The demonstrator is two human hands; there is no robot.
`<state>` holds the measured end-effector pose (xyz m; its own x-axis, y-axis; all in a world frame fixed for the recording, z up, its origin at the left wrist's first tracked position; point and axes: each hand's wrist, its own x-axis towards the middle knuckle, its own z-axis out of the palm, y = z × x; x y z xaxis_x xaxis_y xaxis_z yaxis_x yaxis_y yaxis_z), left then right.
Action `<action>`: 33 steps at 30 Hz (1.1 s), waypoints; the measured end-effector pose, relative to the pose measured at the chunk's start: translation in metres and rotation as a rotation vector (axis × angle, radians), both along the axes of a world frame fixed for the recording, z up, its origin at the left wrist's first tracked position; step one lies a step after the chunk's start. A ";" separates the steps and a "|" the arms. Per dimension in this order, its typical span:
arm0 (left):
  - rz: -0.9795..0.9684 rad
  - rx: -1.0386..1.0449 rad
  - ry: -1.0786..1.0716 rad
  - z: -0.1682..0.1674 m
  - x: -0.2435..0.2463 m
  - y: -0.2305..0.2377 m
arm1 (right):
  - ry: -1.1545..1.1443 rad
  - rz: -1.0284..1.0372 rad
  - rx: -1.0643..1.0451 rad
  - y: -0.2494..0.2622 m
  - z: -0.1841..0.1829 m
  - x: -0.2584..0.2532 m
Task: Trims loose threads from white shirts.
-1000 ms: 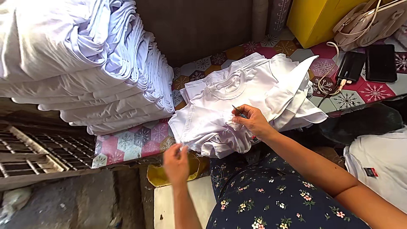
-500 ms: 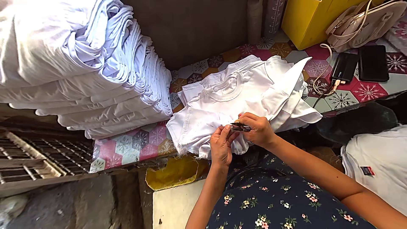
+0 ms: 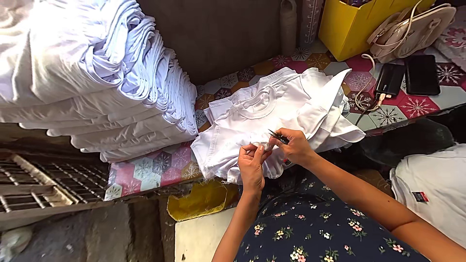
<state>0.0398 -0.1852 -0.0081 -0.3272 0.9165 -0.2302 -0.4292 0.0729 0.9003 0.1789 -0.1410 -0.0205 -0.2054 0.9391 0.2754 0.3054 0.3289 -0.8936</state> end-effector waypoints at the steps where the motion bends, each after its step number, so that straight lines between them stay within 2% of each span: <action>1: -0.006 0.045 0.038 -0.002 0.000 -0.001 | 0.000 0.002 -0.030 0.001 0.002 0.001; 3: -0.032 0.153 0.123 -0.010 -0.002 -0.001 | -0.047 -0.012 0.034 0.000 0.002 0.001; 7: -0.117 0.325 0.427 -0.025 -0.007 0.002 | -0.175 -0.048 0.310 -0.005 0.001 -0.003; 10: -0.102 0.398 0.520 -0.032 -0.005 0.005 | -0.211 -0.043 0.345 -0.008 0.002 -0.007; 15: 0.021 0.543 0.663 -0.052 -0.005 0.015 | -0.128 -0.009 0.228 -0.010 0.001 -0.011; 18: 0.036 0.551 0.709 -0.057 -0.007 0.017 | 0.126 0.019 -0.056 -0.008 0.005 -0.006; 20: 0.028 0.484 0.737 -0.052 -0.008 0.016 | 0.260 0.023 -0.140 -0.004 -0.002 0.003; 22: 0.021 0.410 0.705 -0.045 -0.008 0.016 | 0.210 -0.004 -0.098 -0.003 -0.013 0.012; 28: -0.032 0.191 0.422 -0.029 -0.003 0.016 | -0.206 -0.072 0.224 -0.017 -0.033 0.008; 33: -0.049 0.136 0.266 -0.023 0.002 0.015 | -0.280 -0.189 0.485 -0.010 -0.041 0.001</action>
